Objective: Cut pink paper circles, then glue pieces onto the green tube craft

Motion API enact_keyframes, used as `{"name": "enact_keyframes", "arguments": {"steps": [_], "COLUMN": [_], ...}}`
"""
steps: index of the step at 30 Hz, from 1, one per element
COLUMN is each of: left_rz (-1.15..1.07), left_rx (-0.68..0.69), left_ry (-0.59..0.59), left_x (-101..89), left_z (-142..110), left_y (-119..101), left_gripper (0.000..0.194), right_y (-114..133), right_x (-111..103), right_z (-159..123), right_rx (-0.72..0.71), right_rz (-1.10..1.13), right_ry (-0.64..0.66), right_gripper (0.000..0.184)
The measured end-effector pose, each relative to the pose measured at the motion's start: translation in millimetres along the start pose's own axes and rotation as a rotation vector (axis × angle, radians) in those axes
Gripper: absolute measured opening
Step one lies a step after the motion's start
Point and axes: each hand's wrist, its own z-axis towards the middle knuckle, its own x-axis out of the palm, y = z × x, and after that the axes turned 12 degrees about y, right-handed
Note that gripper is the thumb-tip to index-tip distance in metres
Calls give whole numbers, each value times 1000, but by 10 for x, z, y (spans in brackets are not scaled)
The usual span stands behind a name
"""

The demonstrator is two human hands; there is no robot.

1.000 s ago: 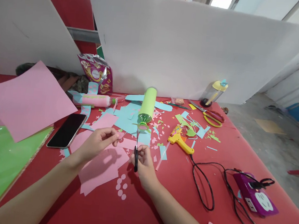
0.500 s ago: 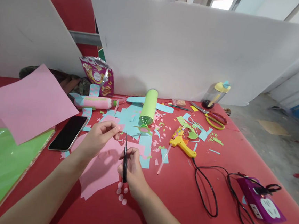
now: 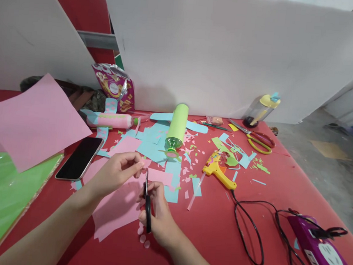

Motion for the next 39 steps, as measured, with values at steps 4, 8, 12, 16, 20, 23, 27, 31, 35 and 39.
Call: {"name": "enact_keyframes", "arguments": {"steps": [4, 8, 12, 16, 20, 23, 27, 31, 35, 39], "left_rz": [46, 81, 106, 133, 160, 164, 143, 134, 122, 105], "left_rx": [9, 3, -12, -11, -16, -19, -24, -31, -45, -58], "left_ry": [10, 23, 31, 35, 27, 18, 9, -10, -28, -38], "left_x": [19, 34, 44, 53, 71, 94, 125, 144, 163, 185], "left_z": [1, -1, -7, -14, -16, -13, -7, -8, -18, -24], "left_y": [5, 15, 18, 14, -7, -21, -17, -14, -28, -27], "left_gripper": [21, 21, 21, 20, 19, 19, 19, 18, 17, 16], "right_y": [5, 19, 44, 39, 9, 5, 34, 74, 99, 116], "right_x": [-4, -28, -16, -7, -31, -42, -40, -27, -10, 10], "right_z": [27, 31, 4, 0, 9, 12, 22, 48, 60, 56], "right_rx": [-60, -99, -60, -33, -71, -96, -109, -248, -282, -262], "right_rz": [18, 4, 18, 16, -14, -48, -112, -239, -256, -257], "right_ry": [-55, -23, -1, -28, -11, -21, -33, -121, -130, -148], "right_gripper": [56, 56, 46, 42, 45, 50, 53, 50, 51, 51]}}
